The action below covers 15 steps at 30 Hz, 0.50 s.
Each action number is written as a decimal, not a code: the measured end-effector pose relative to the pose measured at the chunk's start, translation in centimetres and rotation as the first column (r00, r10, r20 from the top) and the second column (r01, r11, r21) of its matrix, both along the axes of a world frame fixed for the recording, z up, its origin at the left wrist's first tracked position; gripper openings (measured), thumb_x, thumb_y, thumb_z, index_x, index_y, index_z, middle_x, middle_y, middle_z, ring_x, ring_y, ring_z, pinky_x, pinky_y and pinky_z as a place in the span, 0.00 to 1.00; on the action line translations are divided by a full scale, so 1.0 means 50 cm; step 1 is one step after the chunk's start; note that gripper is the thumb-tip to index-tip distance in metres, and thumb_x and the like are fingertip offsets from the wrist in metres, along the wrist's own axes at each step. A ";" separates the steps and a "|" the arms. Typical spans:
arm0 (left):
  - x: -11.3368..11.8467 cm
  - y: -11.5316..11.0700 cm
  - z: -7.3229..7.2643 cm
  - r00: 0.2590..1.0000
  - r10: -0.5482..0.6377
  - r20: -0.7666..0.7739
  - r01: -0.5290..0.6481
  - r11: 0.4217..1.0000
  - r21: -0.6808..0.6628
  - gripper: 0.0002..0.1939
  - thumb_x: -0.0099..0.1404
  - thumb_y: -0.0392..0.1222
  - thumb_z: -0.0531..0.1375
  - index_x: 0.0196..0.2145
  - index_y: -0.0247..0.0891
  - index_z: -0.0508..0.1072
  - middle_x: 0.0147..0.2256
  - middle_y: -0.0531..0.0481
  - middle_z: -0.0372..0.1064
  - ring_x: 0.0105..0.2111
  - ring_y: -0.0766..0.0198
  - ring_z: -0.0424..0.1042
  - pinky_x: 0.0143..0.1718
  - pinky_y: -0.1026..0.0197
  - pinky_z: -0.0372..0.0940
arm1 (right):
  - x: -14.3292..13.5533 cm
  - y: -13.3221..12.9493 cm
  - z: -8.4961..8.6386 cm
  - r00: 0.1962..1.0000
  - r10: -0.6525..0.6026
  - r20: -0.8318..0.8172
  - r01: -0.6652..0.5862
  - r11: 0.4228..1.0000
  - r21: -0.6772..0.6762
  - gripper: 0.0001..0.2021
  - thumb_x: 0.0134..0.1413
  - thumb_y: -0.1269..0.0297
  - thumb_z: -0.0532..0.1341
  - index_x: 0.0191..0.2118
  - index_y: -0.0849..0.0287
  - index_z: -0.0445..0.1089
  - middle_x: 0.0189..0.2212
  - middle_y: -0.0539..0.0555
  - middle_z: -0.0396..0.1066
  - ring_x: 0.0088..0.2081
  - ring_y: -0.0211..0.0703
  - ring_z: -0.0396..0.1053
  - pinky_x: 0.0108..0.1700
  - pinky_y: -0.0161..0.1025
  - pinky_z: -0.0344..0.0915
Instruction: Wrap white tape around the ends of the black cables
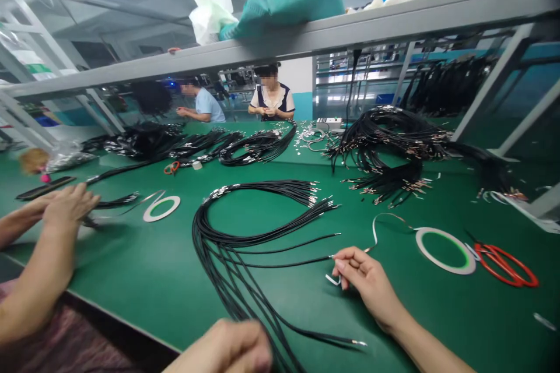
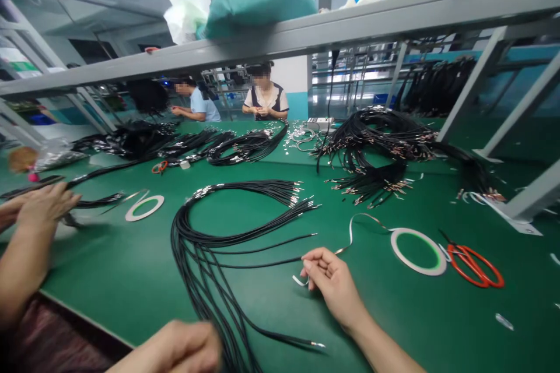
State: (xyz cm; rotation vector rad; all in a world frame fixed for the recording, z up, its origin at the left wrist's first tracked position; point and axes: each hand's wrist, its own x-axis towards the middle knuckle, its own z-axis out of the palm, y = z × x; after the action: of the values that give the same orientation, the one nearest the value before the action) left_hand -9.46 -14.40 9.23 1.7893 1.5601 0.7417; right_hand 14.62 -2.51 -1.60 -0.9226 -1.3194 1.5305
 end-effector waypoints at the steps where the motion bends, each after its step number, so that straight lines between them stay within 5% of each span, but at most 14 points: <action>1: 0.012 0.032 -0.007 0.998 -0.054 -0.007 0.055 0.998 0.008 0.13 0.63 0.38 0.56 0.45 0.49 0.71 0.45 0.50 0.69 0.45 0.55 0.68 0.43 0.54 0.66 | 0.000 0.001 0.000 1.000 -0.006 -0.005 0.006 1.000 0.006 0.09 0.57 0.58 0.60 0.36 0.59 0.68 0.26 0.50 0.70 0.23 0.36 0.62 0.29 0.35 0.58; 4: 0.065 0.142 -0.051 0.969 -0.188 -0.157 0.205 0.974 0.097 0.25 0.60 0.29 0.52 0.53 0.47 0.65 0.52 0.47 0.63 0.51 0.57 0.62 0.52 0.54 0.58 | -0.001 0.004 0.000 0.999 -0.025 -0.023 0.026 1.000 0.015 0.09 0.57 0.58 0.60 0.36 0.60 0.68 0.25 0.50 0.70 0.23 0.35 0.62 0.28 0.35 0.57; 8: 0.119 0.237 -0.127 0.945 -0.012 -0.328 0.048 0.994 0.102 0.09 0.57 0.36 0.59 0.37 0.38 0.72 0.38 0.44 0.68 0.41 0.52 0.65 0.43 0.52 0.61 | -0.003 0.009 0.000 0.996 -0.068 -0.052 0.069 0.998 0.009 0.09 0.56 0.58 0.60 0.36 0.60 0.68 0.25 0.51 0.71 0.22 0.35 0.62 0.28 0.35 0.57; 12: 0.111 0.255 -0.154 0.965 0.010 -0.262 0.017 0.995 0.103 0.05 0.61 0.38 0.55 0.29 0.38 0.69 0.32 0.47 0.68 0.36 0.56 0.66 0.39 0.56 0.60 | -0.006 0.012 -0.001 0.985 -0.159 -0.066 0.159 0.987 -0.012 0.10 0.56 0.58 0.60 0.37 0.60 0.68 0.25 0.50 0.70 0.21 0.35 0.60 0.27 0.34 0.57; 15: 0.100 0.252 -0.147 0.999 -0.029 0.022 0.029 0.999 -0.021 0.09 0.66 0.42 0.50 0.31 0.38 0.67 0.27 0.52 0.67 0.28 0.63 0.68 0.30 0.62 0.61 | -0.010 0.010 0.000 0.947 -0.314 -0.069 0.312 0.949 -0.046 0.11 0.55 0.57 0.60 0.38 0.60 0.68 0.25 0.50 0.70 0.20 0.33 0.58 0.24 0.33 0.55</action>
State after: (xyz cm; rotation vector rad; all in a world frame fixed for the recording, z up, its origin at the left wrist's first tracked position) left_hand -4.45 -1.79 1.90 1.7786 1.5191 0.7261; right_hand 14.13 -2.01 -1.60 -1.0316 -1.0376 1.3303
